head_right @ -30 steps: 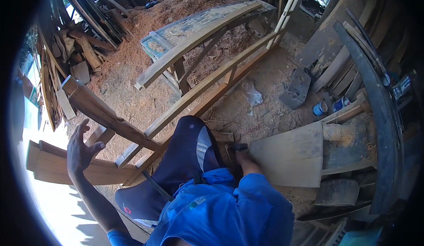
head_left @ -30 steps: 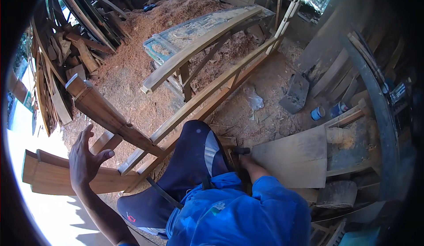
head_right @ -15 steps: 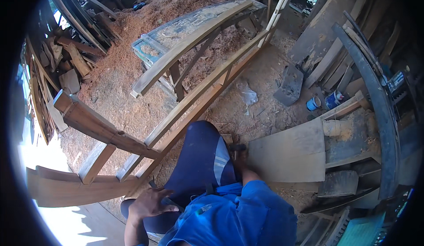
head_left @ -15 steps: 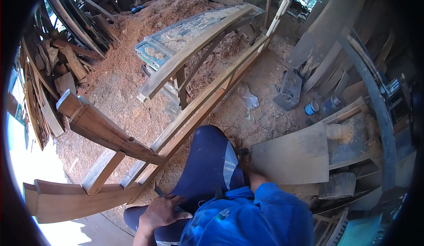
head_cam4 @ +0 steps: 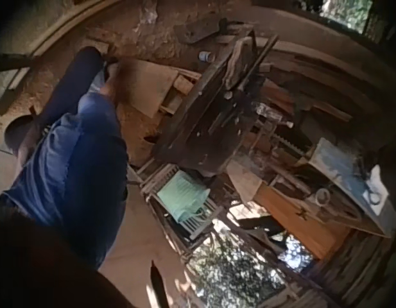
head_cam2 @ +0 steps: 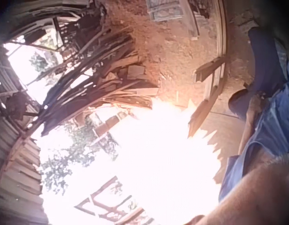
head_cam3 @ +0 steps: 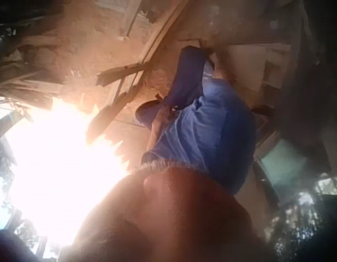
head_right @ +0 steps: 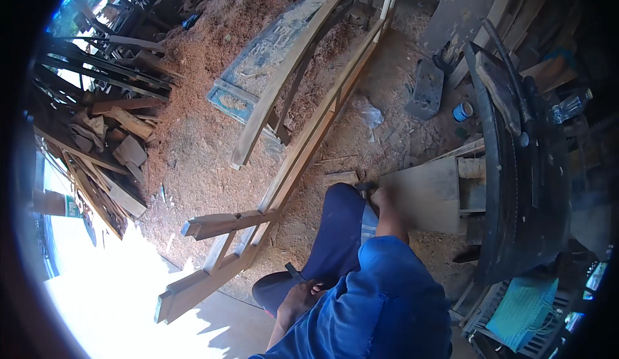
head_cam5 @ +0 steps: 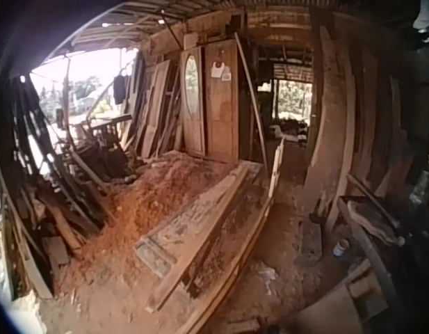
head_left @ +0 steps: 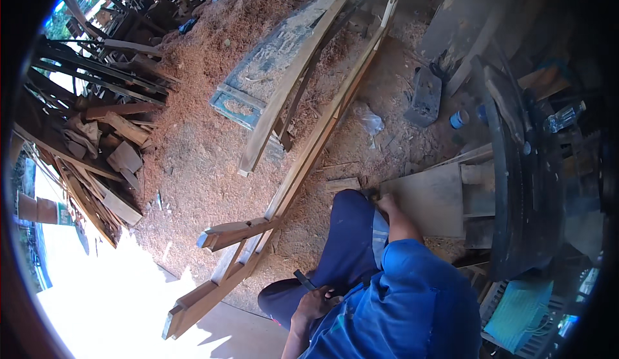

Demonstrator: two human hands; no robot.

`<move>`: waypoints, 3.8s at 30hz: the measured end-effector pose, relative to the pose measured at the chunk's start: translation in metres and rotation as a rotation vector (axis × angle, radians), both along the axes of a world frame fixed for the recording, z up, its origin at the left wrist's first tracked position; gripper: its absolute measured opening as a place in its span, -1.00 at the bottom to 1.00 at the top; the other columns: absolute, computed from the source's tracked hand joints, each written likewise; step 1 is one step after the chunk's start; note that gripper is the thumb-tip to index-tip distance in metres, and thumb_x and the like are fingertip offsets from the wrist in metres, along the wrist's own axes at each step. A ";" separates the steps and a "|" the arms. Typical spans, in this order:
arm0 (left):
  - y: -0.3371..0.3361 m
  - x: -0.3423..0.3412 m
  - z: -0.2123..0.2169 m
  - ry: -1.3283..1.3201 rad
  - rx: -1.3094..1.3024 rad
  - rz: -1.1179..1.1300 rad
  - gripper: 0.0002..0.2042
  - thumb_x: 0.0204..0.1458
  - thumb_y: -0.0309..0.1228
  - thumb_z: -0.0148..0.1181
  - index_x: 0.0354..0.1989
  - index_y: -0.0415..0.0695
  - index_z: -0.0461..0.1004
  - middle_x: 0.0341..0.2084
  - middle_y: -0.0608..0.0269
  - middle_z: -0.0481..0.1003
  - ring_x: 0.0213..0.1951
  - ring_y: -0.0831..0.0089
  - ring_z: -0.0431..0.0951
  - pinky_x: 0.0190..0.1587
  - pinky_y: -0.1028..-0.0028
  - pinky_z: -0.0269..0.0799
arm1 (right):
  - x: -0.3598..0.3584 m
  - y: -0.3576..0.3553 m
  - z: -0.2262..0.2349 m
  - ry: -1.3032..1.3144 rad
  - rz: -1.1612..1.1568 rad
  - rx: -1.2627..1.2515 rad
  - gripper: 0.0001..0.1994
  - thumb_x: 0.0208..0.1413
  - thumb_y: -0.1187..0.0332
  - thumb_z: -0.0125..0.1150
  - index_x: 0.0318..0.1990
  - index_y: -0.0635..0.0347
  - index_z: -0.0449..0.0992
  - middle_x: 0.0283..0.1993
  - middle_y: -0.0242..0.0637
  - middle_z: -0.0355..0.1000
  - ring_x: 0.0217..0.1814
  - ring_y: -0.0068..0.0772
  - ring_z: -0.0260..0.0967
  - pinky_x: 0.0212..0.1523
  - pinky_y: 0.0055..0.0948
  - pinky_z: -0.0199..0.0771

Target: The person assembles pieces of a wooden frame by hand, using a hammer to tap the joints together and a pencil to mark the wood while sitting on the floor of a workshop.

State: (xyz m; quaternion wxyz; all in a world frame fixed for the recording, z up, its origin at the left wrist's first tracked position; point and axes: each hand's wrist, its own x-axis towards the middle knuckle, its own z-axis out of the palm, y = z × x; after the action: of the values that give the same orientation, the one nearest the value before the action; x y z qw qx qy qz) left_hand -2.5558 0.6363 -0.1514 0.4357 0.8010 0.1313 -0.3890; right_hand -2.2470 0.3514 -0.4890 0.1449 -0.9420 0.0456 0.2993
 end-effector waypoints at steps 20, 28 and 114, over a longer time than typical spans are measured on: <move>-0.006 -0.028 -0.070 -0.330 0.263 0.193 -0.76 0.04 -0.21 0.26 -0.32 -0.14 0.52 -0.45 0.12 0.54 -0.45 0.14 0.55 -0.35 0.21 0.45 | -0.048 0.007 -0.174 0.192 0.152 -0.149 -0.44 0.03 0.07 0.27 0.06 0.32 0.39 0.08 0.14 0.42 0.13 0.10 0.41 0.10 -0.03 0.41; 0.008 0.246 -0.133 -0.877 0.588 0.117 -0.30 -0.09 -0.30 0.39 0.24 -0.17 0.21 0.05 -0.11 0.31 0.14 -0.01 0.35 0.15 0.05 0.30 | -0.032 0.013 -0.174 -0.044 -0.223 0.003 -0.52 -0.07 0.19 0.39 -0.02 0.18 0.39 -0.34 0.00 0.47 -0.23 0.06 0.50 -0.19 -0.10 0.49; 0.050 0.942 0.151 -0.275 -0.164 0.062 -0.59 0.22 -0.26 0.12 0.10 -0.32 0.37 -0.25 0.02 0.56 -0.20 0.37 0.60 -0.17 0.41 0.51 | 0.626 -0.001 0.484 -0.084 -1.355 0.890 -0.72 0.15 0.31 0.23 -0.17 0.19 0.24 -0.61 -0.27 0.32 -0.74 -0.40 0.32 -0.80 -0.34 0.34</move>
State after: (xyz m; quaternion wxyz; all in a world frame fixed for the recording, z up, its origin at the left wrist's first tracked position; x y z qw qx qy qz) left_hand -1.6140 0.6867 -0.0005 0.5255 0.8039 0.0628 -0.2713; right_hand -1.6211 0.3500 -0.0046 0.6573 -0.5745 0.4772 0.1009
